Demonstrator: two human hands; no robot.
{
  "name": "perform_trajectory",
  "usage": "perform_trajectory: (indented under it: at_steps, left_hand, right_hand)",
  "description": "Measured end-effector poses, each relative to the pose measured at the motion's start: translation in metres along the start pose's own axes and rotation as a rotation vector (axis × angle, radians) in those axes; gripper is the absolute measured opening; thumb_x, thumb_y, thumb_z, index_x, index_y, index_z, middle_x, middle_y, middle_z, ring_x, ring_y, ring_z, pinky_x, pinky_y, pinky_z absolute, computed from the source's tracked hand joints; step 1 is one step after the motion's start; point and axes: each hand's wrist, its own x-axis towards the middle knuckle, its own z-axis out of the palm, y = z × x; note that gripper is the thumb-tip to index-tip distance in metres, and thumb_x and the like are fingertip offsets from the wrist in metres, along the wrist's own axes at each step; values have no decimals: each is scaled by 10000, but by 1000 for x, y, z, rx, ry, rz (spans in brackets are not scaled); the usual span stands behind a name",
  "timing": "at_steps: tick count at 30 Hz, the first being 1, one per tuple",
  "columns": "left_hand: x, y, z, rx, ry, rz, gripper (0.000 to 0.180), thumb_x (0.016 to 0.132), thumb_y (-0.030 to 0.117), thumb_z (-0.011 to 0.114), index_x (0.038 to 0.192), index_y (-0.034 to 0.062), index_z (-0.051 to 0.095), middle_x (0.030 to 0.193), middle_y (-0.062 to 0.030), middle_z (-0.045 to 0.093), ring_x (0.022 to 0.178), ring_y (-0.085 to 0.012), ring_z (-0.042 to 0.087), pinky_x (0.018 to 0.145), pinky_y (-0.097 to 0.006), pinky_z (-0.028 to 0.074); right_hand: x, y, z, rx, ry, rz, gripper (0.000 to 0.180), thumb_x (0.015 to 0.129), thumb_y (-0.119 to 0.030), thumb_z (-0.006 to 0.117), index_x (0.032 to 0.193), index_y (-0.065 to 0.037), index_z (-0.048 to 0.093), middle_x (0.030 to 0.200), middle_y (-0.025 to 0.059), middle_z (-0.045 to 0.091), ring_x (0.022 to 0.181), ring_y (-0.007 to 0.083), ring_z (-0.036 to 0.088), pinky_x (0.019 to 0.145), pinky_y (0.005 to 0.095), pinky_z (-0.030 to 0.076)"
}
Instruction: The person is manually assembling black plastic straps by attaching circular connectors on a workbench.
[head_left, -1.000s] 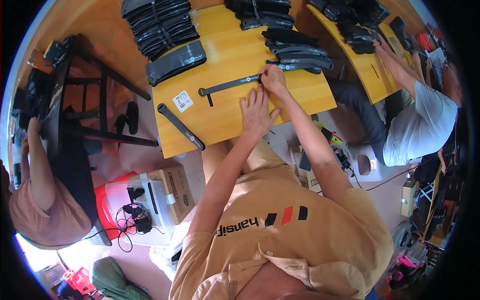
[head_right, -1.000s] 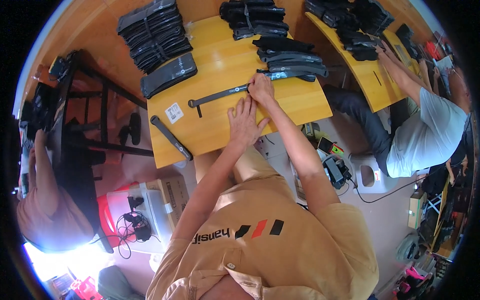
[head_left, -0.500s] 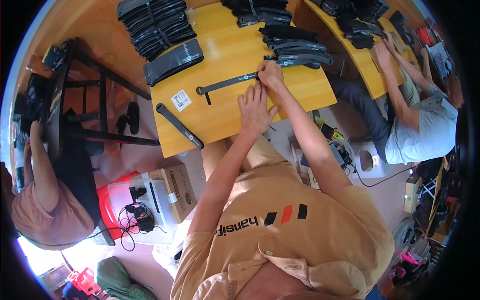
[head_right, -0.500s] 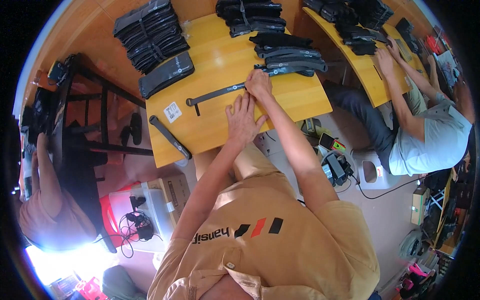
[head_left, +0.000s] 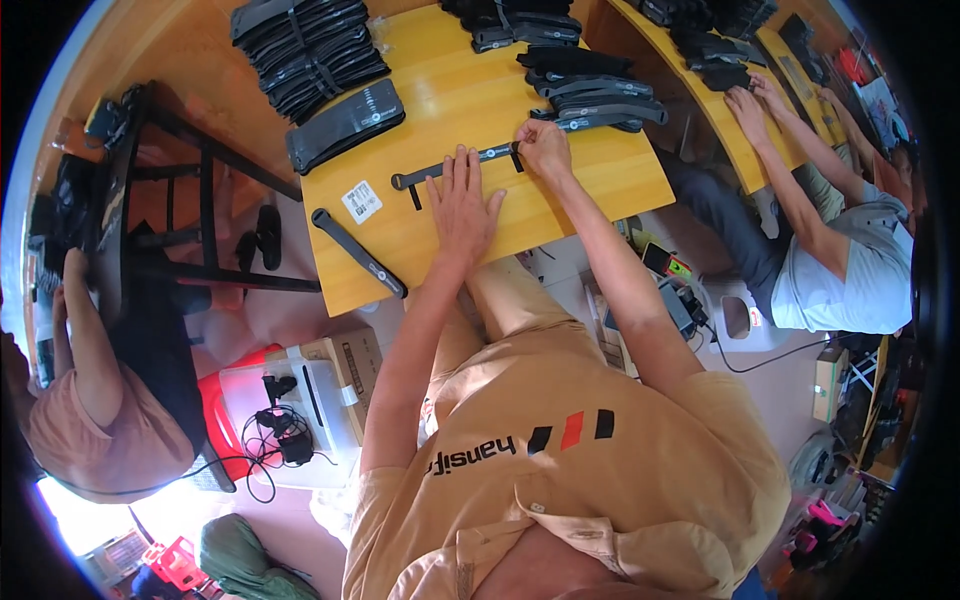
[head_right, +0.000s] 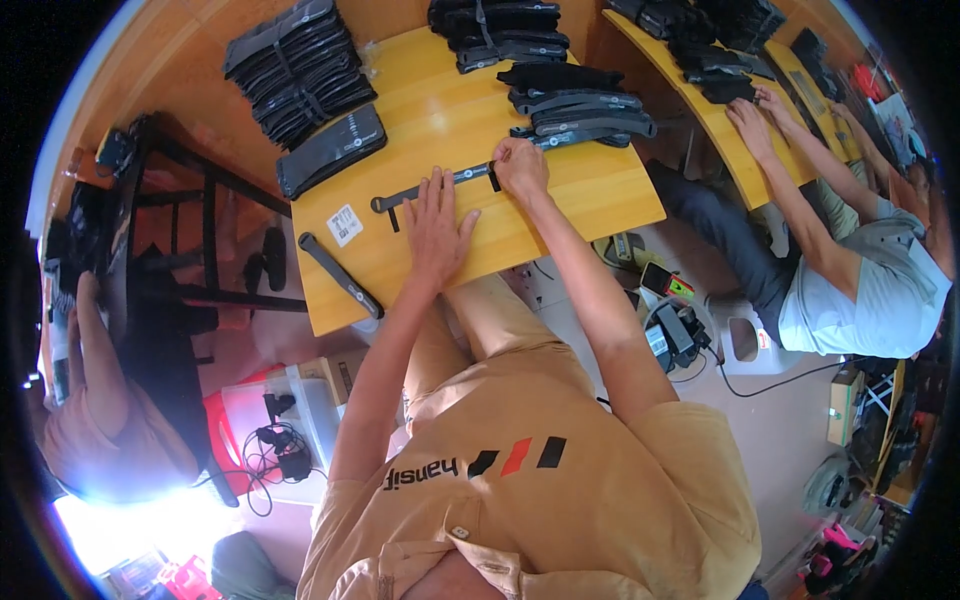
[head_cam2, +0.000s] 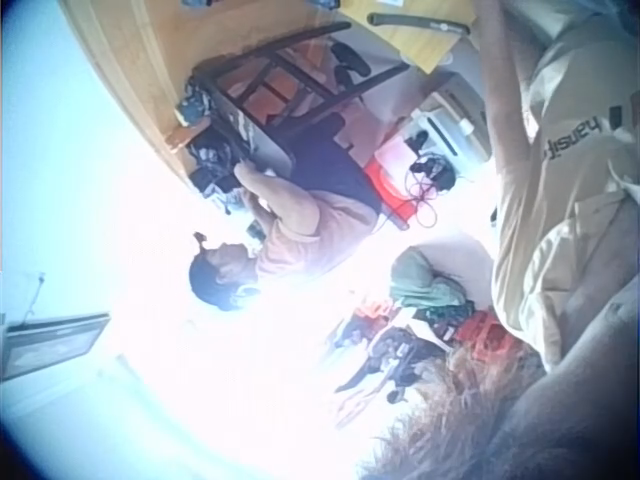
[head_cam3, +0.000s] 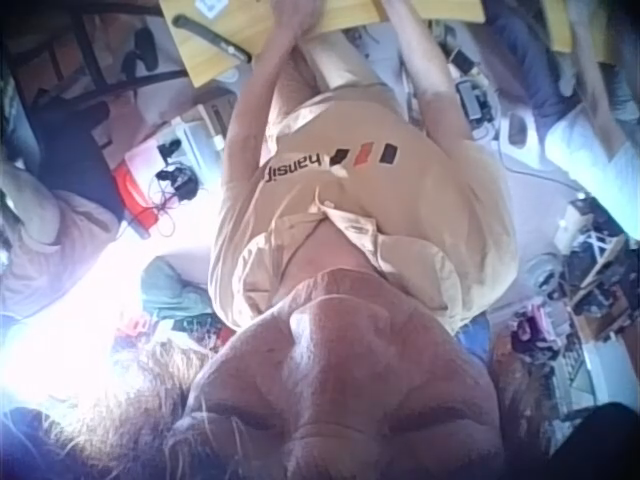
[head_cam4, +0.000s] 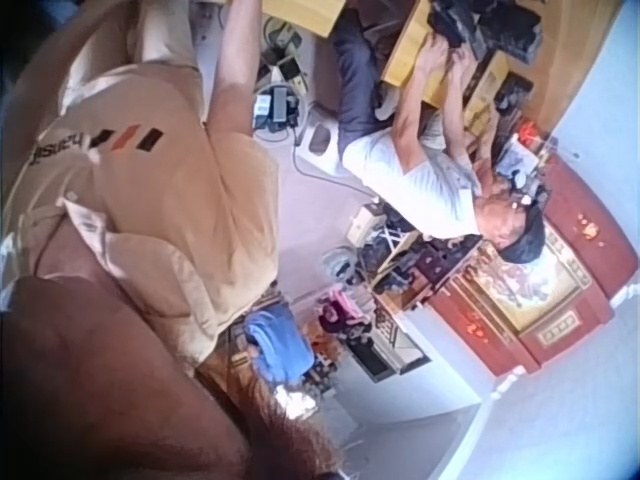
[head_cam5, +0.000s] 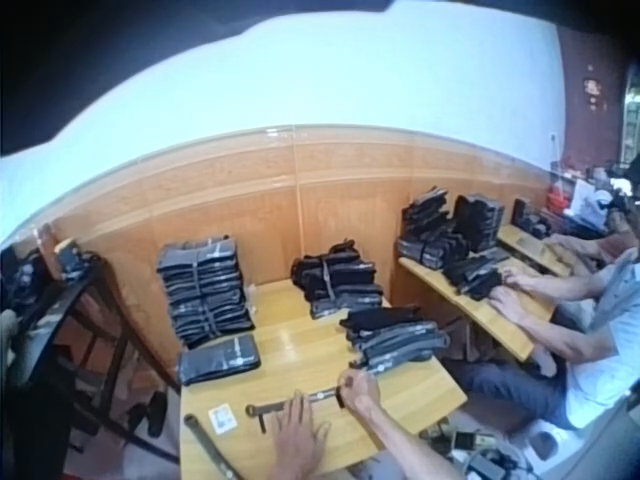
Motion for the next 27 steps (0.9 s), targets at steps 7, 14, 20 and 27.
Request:
perform_trajectory:
  at_steps: [7, 14, 20, 27]
  left_hand:
    - [5, 2, 17, 98, -79, 53, 623, 833, 449, 514, 1362, 156, 365, 1425, -101, 287, 1306, -320, 250, 1036, -592, 120]
    - [6, 3, 17, 102, -101, 48, 626, 826, 465, 514, 1359, 169, 373, 1424, -94, 290, 1313, -319, 233, 1032, -599, 120]
    - [6, 3, 13, 174, -153, 41, 623, 825, 447, 519, 1367, 184, 361, 1432, -86, 279, 1318, -312, 228, 1034, -597, 125]
    - [1, -12, 7, 3, -93, 2, 675, 844, 430, 495, 1389, 88, 290, 1449, -120, 239, 1347, -289, 184, 1072, -534, 82]
  right_hand:
    - [0, 3, -2, -4, -17, -13, 66, 680, -53, 593, 709, -65, 651, 703, 107, 648, 724, 281, 631, 654, 358, 487]
    - [-15, -5, -14, 18, 50, -160, 96, 690, -7, 547, 733, -23, 632, 734, 140, 629, 740, 321, 603, 681, 383, 478]
    - [-57, -18, -16, -127, 4, -446, 305, 724, 15, 525, 1025, 11, 571, 1157, 162, 522, 1047, 309, 512, 901, 391, 404]
    - [-64, 2, -4, -304, -50, -595, 437, 791, -91, 519, 1214, 13, 477, 1298, 143, 439, 1232, 301, 374, 1054, 447, 243]
